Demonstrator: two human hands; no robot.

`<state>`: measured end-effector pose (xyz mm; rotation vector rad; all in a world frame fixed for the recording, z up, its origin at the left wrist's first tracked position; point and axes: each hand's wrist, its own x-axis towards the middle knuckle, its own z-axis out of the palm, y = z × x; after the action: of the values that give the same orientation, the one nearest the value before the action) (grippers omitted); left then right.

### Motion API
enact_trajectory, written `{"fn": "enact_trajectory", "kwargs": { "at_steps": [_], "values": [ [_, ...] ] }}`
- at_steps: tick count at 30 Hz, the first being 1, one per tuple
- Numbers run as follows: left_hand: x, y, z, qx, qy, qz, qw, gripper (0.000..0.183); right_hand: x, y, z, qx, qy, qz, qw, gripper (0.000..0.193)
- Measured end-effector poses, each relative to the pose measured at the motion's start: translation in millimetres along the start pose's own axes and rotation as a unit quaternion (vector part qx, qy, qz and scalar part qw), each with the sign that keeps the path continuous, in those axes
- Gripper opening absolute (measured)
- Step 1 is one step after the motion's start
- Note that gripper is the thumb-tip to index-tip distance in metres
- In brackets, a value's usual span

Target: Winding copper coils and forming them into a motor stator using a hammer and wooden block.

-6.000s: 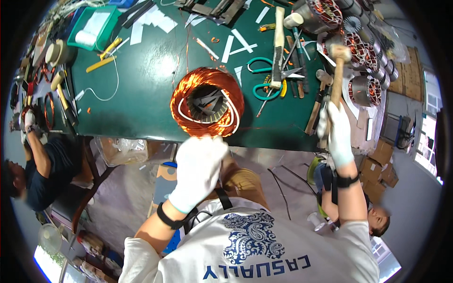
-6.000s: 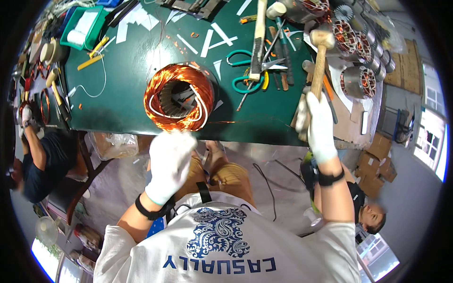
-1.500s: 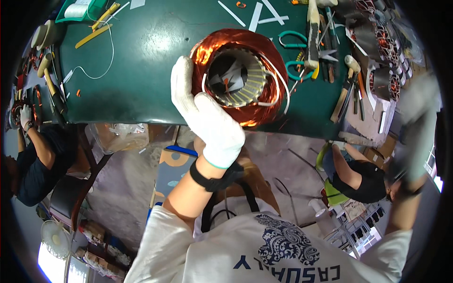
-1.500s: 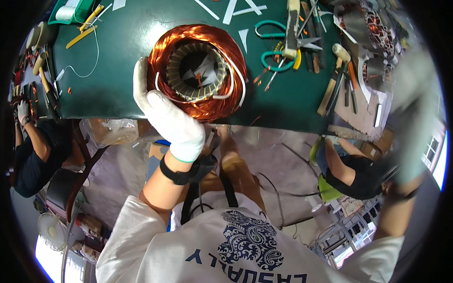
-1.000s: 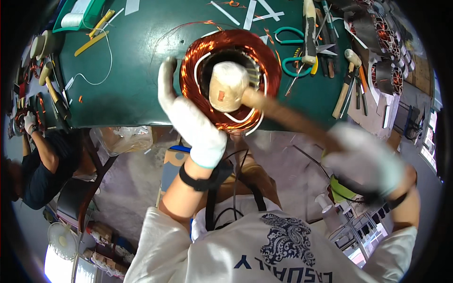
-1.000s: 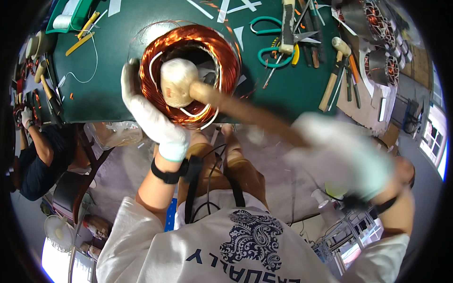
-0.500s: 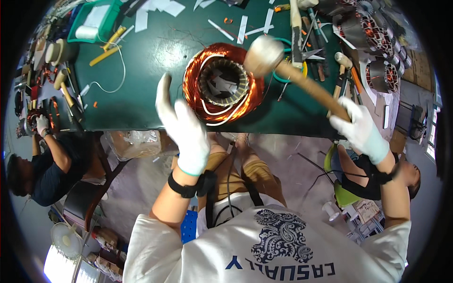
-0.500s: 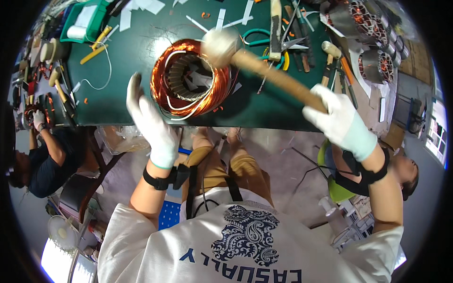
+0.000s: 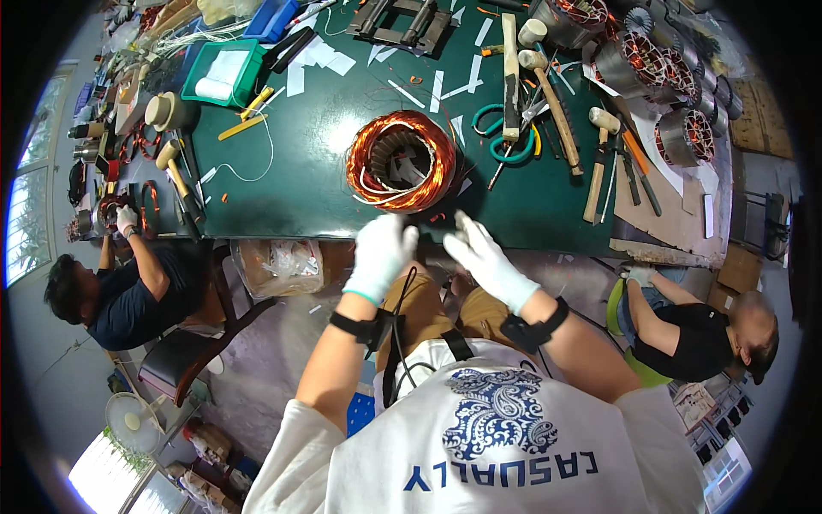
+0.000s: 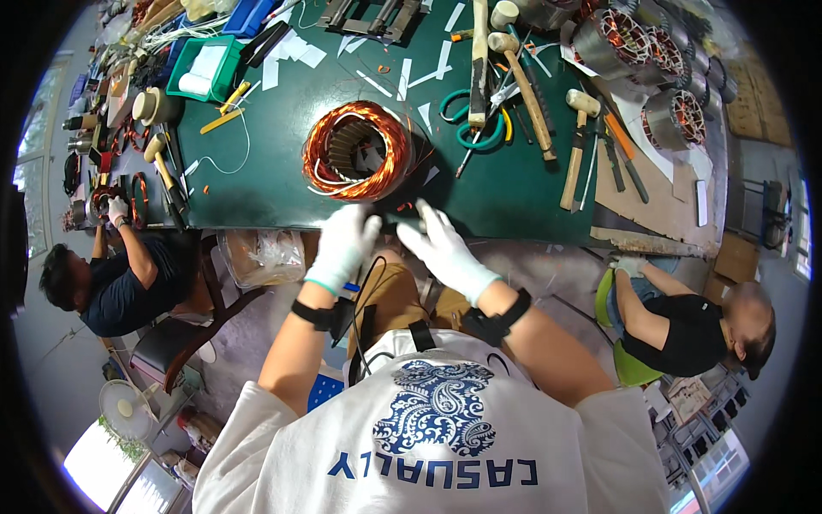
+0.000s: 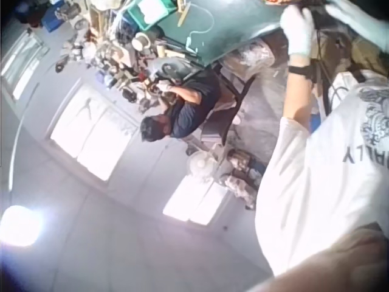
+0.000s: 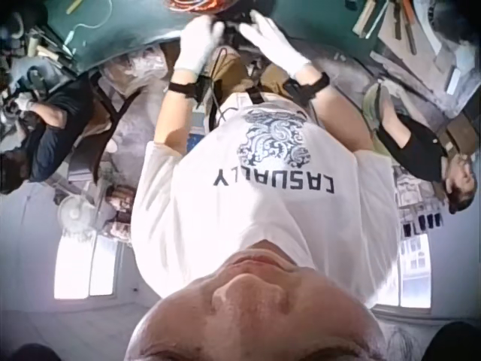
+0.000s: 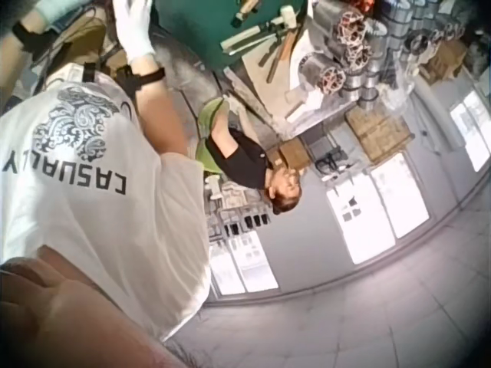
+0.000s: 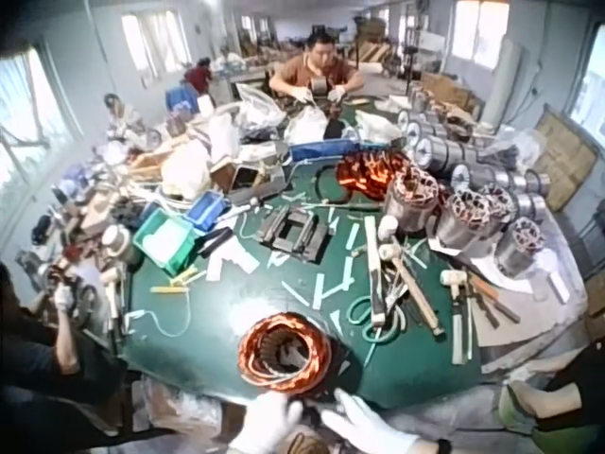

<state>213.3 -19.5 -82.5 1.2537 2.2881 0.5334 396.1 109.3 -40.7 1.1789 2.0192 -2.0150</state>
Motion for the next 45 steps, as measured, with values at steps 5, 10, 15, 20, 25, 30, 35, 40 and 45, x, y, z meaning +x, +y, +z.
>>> {"fn": "enact_trajectory", "kwargs": {
  "at_steps": [5,10,15,20,25,30,35,40,45],
  "values": [
    [21.2,-35.7,-55.2,-0.453,-0.048,-0.099,0.885,0.087,77.3,-19.8,19.4,0.197,0.167,-0.099,0.961,0.058],
    [109.0,-35.8,-76.1,-0.711,-0.063,-0.064,0.697,0.078,115.9,-74.8,-3.2,0.346,0.091,-0.094,0.929,0.048],
    [132.5,8.8,-134.5,-0.667,-0.073,-0.037,0.741,0.057,97.9,-91.4,-26.6,0.413,0.028,-0.145,0.899,0.036],
    [111.7,-11.8,-132.4,-0.498,0.098,-0.033,0.861,0.054,33.7,-44.1,-24.7,0.503,0.135,-0.029,0.853,0.032],
    [141.1,-63.3,-99.0,-0.613,-0.150,-0.174,0.756,0.063,27.1,-60.2,-19.2,0.477,0.187,-0.015,0.859,0.042],
    [222.8,1.1,-122.3,-0.462,-0.440,0.018,0.770,0.060,74.7,-90.8,-33.2,0.471,0.174,-0.047,0.864,0.043],
    [203.8,36.2,-151.9,-0.516,-0.419,0.074,0.743,0.035,67.9,-124.8,-29.6,0.561,0.213,-0.058,0.798,0.035],
    [113.5,75.0,-192.4,-0.482,-0.224,0.022,0.847,0.036,5.0,-159.6,-35.8,0.558,0.236,-0.073,0.792,0.034],
    [57.9,109.1,-120.5,-0.404,-0.025,0.231,0.885,0.021,-22.7,-228.4,-20.0,0.324,0.148,-0.181,0.917,0.014]
  ]
}}
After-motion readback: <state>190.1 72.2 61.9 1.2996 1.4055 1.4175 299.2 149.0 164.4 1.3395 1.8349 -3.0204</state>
